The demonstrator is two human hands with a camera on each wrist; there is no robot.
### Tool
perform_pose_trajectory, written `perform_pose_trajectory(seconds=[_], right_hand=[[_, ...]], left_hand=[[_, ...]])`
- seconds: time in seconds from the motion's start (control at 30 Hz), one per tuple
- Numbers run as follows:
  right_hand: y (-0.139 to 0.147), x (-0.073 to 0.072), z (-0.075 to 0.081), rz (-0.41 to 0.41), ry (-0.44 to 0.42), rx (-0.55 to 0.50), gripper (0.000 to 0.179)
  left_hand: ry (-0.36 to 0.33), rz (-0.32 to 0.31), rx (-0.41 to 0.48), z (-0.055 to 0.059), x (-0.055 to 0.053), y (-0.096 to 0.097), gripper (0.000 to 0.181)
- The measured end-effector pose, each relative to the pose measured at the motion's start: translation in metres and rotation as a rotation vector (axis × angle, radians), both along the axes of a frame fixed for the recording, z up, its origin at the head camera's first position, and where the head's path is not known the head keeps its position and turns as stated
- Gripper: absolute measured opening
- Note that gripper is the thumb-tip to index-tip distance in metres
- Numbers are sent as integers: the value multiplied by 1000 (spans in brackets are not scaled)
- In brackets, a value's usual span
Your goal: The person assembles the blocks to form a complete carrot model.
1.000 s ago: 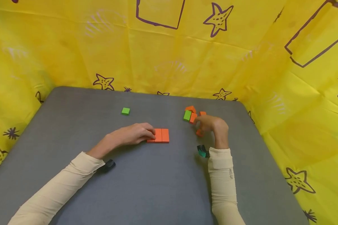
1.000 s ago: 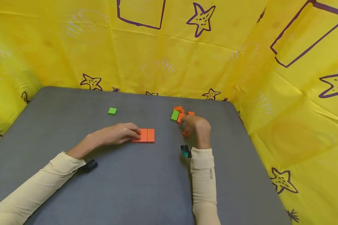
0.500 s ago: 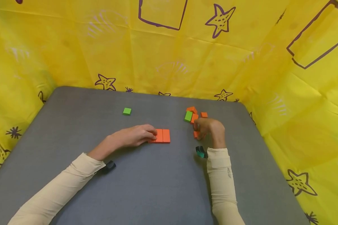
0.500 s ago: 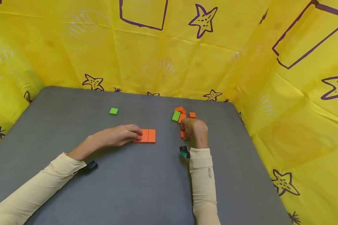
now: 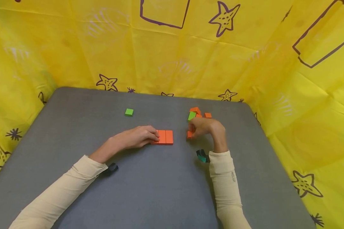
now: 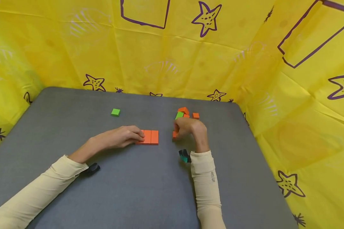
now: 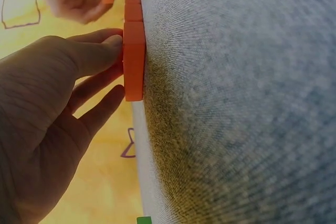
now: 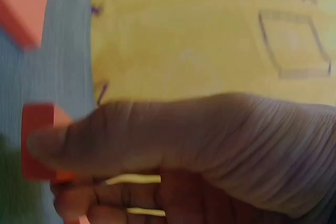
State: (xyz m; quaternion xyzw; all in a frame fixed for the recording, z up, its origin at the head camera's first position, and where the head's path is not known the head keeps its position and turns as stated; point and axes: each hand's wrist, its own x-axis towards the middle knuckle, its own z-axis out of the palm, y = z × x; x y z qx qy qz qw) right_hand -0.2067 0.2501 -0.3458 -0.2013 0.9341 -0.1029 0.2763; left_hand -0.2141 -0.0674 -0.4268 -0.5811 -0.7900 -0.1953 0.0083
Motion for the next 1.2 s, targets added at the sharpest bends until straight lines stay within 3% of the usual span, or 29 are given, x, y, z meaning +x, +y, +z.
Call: perform_pose_trajectory(seconds=[0.23,0.5,0.77,1.2], right_hand=[[-65,9,-2,242,9,-32,19],[-100,14,-20,369,22,-51,25],[-104,12,-26,345,9,-75,33],[-106,11,-29,275,112,38,35]], left_hand=[[36,-30,41,-1,-1,1,20],[43,-31,73,-4,-1,4,12],[33,-23,73,-6,-1,1,10],[29,-36,74,-3,1,1,15]])
